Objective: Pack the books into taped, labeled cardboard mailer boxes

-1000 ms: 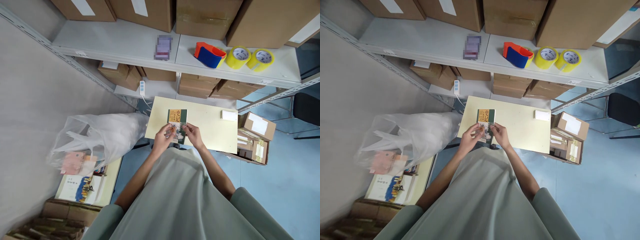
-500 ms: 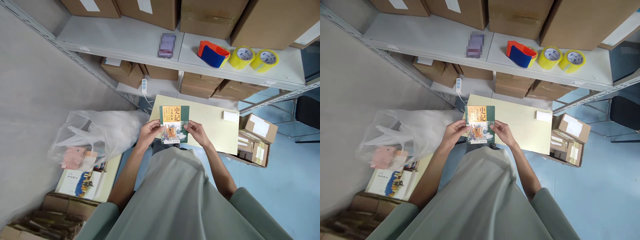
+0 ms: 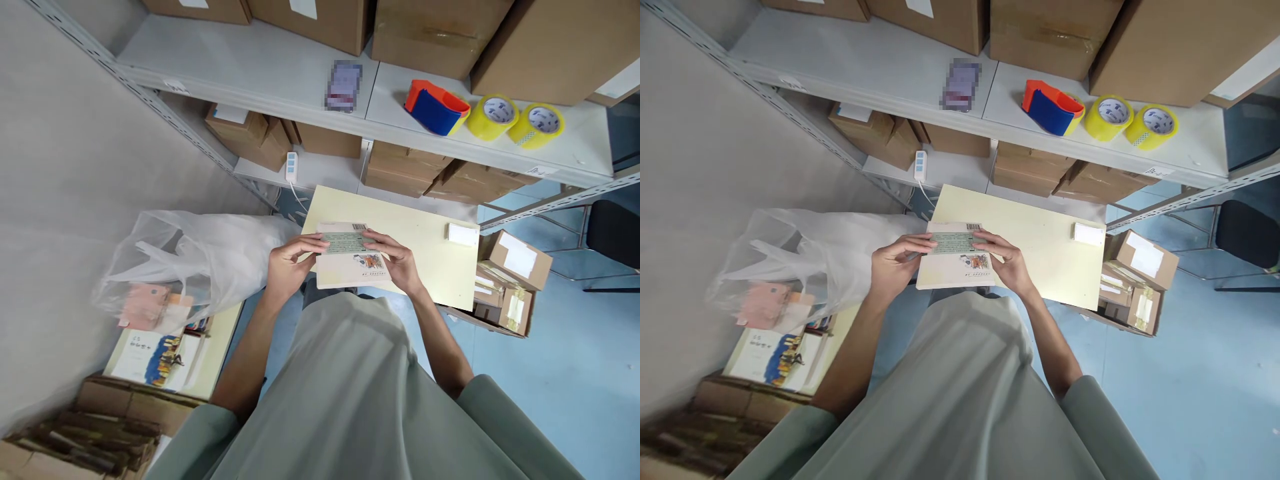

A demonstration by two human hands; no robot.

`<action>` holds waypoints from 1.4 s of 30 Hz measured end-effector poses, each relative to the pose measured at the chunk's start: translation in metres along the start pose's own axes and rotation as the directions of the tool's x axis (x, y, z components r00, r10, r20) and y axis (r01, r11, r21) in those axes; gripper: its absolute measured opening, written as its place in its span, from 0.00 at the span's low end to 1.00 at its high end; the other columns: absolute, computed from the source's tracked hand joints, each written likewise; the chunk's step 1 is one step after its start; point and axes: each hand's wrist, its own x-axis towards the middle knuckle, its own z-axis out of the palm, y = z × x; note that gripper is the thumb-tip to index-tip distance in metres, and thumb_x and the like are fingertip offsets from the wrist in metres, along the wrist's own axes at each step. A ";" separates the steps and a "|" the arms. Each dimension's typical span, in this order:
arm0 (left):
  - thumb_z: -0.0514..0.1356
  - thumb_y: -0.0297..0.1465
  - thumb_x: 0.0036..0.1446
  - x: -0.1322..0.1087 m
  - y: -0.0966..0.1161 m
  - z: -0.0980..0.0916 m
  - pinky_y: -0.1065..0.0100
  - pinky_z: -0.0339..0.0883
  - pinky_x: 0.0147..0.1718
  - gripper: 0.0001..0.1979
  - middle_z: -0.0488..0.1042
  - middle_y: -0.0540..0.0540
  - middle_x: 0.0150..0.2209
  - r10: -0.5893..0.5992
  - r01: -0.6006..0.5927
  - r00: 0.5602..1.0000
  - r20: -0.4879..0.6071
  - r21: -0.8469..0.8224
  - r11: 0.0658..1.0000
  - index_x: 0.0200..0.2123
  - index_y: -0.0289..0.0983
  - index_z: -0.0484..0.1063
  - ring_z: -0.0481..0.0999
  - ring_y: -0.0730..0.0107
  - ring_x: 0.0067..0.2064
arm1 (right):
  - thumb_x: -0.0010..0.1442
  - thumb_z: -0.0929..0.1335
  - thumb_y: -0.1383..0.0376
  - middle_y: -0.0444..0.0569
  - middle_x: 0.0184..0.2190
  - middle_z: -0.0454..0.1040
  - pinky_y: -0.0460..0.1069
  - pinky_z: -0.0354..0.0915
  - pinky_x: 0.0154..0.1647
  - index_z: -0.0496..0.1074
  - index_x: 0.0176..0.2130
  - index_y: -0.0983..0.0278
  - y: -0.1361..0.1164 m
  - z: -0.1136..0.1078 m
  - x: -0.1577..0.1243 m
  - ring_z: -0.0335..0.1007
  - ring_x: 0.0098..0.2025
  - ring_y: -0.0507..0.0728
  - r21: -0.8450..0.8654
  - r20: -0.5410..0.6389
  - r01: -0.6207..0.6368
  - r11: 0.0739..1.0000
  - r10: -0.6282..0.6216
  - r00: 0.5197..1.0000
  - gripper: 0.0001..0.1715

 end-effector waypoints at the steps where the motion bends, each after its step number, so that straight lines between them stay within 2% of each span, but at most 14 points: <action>1: 0.75 0.43 0.64 -0.001 0.000 0.000 0.48 0.83 0.61 0.11 0.89 0.41 0.43 -0.028 0.028 1.000 0.003 -0.003 1.000 0.37 0.42 0.86 0.88 0.51 0.56 | 0.75 0.74 0.45 0.50 0.65 0.83 0.66 0.71 0.76 0.88 0.56 0.47 0.000 0.001 -0.001 0.76 0.72 0.67 -0.010 -0.008 -0.010 1.000 0.010 1.000 0.18; 5: 0.77 0.47 0.59 -0.004 -0.005 -0.003 0.54 0.85 0.54 0.19 0.88 0.41 0.46 -0.196 0.196 0.980 -0.026 -0.019 0.980 0.43 0.40 0.81 0.89 0.54 0.50 | 0.73 0.75 0.42 0.52 0.52 0.86 0.61 0.79 0.62 0.87 0.55 0.53 0.006 0.004 -0.004 0.84 0.55 0.64 -0.041 -0.088 -0.093 0.995 0.089 0.992 0.23; 8: 0.80 0.50 0.54 -0.005 -0.014 -0.005 0.61 0.85 0.42 0.27 0.87 0.46 0.42 -0.284 0.282 0.958 -0.034 -0.046 0.958 0.44 0.41 0.74 0.87 0.60 0.42 | 0.70 0.77 0.41 0.47 0.40 0.84 0.55 0.81 0.49 0.79 0.64 0.54 0.013 0.008 -0.006 0.81 0.42 0.59 0.018 -0.131 -0.176 0.984 0.177 0.975 0.33; 10: 0.78 0.52 0.56 -0.007 -0.019 -0.007 0.63 0.83 0.37 0.27 0.86 0.46 0.42 -0.317 0.316 0.949 0.004 -0.053 0.947 0.45 0.42 0.74 0.86 0.62 0.39 | 0.70 0.77 0.42 0.45 0.37 0.81 0.53 0.79 0.43 0.75 0.67 0.54 0.015 0.010 -0.007 0.78 0.38 0.57 0.056 -0.138 -0.197 0.979 0.203 0.970 0.36; 13: 0.72 0.53 0.64 -0.010 -0.022 -0.011 0.64 0.82 0.37 0.23 0.87 0.43 0.43 -0.335 0.336 0.940 0.057 -0.006 0.942 0.47 0.40 0.80 0.86 0.61 0.41 | 0.72 0.75 0.41 0.46 0.37 0.82 0.52 0.77 0.40 0.81 0.56 0.56 0.014 0.010 -0.007 0.76 0.37 0.56 0.044 -0.144 -0.208 0.977 0.212 0.967 0.27; 15: 0.70 0.52 0.65 -0.012 -0.021 -0.015 0.62 0.82 0.41 0.23 0.88 0.41 0.46 -0.336 0.336 0.939 0.069 0.015 0.942 0.50 0.39 0.85 0.86 0.58 0.45 | 0.72 0.74 0.39 0.49 0.41 0.84 0.53 0.78 0.43 0.84 0.50 0.57 0.012 0.008 -0.008 0.77 0.40 0.57 0.031 -0.128 -0.226 0.974 0.228 0.965 0.26; 19: 0.76 0.46 0.57 -0.013 -0.020 -0.021 0.61 0.81 0.46 0.24 0.89 0.41 0.50 -0.309 0.307 0.950 0.049 0.047 0.951 0.54 0.41 0.88 0.86 0.58 0.48 | 0.66 0.78 0.38 0.50 0.45 0.87 0.55 0.80 0.49 0.86 0.52 0.56 0.011 0.004 -0.010 0.82 0.45 0.59 0.107 -0.048 -0.252 0.962 0.258 0.965 0.29; 22: 0.77 0.44 0.53 -0.012 -0.016 -0.023 0.66 0.77 0.38 0.25 0.88 0.44 0.43 -0.297 0.295 0.955 0.006 0.077 0.952 0.53 0.42 0.90 0.83 0.64 0.40 | 0.59 0.83 0.40 0.50 0.44 0.88 0.56 0.81 0.52 0.86 0.52 0.57 0.006 0.004 -0.007 0.85 0.45 0.60 0.169 -0.016 -0.280 0.945 0.286 0.958 0.32; 25: 0.78 0.48 0.52 -0.010 -0.006 -0.021 0.66 0.74 0.33 0.21 0.86 0.46 0.36 -0.301 0.302 0.953 -0.029 0.078 0.950 0.44 0.41 0.91 0.78 0.67 0.33 | 0.53 0.85 0.38 0.48 0.36 0.87 0.54 0.80 0.43 0.86 0.44 0.58 -0.003 0.007 0.001 0.83 0.37 0.59 0.153 -0.046 -0.296 0.943 0.306 0.951 0.32; 29: 0.78 0.53 0.55 -0.003 0.006 -0.016 0.65 0.70 0.30 0.23 0.78 0.48 0.25 -0.333 0.340 0.940 -0.074 0.114 0.934 0.27 0.40 0.84 0.75 0.65 0.30 | 0.58 0.81 0.33 0.43 0.19 0.76 0.50 0.67 0.26 0.80 0.32 0.59 -0.015 0.014 0.015 0.68 0.22 0.54 0.111 -0.055 -0.376 0.920 0.384 0.922 0.33; 31: 0.76 0.55 0.57 0.001 0.007 -0.014 0.66 0.67 0.27 0.27 0.74 0.49 0.22 -0.357 0.367 0.928 -0.103 0.107 0.924 0.23 0.40 0.80 0.73 0.66 0.28 | 0.58 0.80 0.31 0.40 0.16 0.70 0.50 0.61 0.22 0.77 0.29 0.59 -0.017 0.018 0.021 0.61 0.19 0.52 0.140 -0.043 -0.431 0.891 0.441 0.897 0.36; 34: 0.75 0.55 0.58 0.005 0.003 -0.013 0.65 0.67 0.28 0.27 0.75 0.48 0.23 -0.378 0.388 0.918 -0.118 0.077 0.919 0.23 0.39 0.79 0.74 0.65 0.29 | 0.55 0.81 0.30 0.39 0.15 0.66 0.50 0.59 0.21 0.75 0.27 0.58 -0.015 0.022 0.026 0.56 0.18 0.50 0.175 -0.034 -0.467 0.867 0.480 0.877 0.38; 38: 0.73 0.53 0.61 0.006 -0.006 -0.016 0.65 0.68 0.29 0.23 0.76 0.48 0.24 -0.369 0.381 0.922 -0.117 0.100 0.919 0.28 0.39 0.85 0.75 0.65 0.28 | 0.54 0.81 0.30 0.42 0.19 0.75 0.49 0.60 0.21 0.78 0.31 0.60 -0.011 0.023 0.027 0.64 0.19 0.51 0.201 -0.019 -0.467 0.861 0.480 0.877 0.38; 42: 0.73 0.53 0.63 0.007 -0.007 -0.017 0.65 0.68 0.28 0.23 0.77 0.49 0.23 -0.340 0.359 0.931 -0.136 0.161 0.919 0.28 0.40 0.86 0.75 0.65 0.27 | 0.59 0.76 0.26 0.53 0.30 0.86 0.50 0.73 0.28 0.78 0.34 0.60 -0.008 0.021 0.025 0.80 0.28 0.57 0.248 0.012 -0.498 0.831 0.512 0.859 0.41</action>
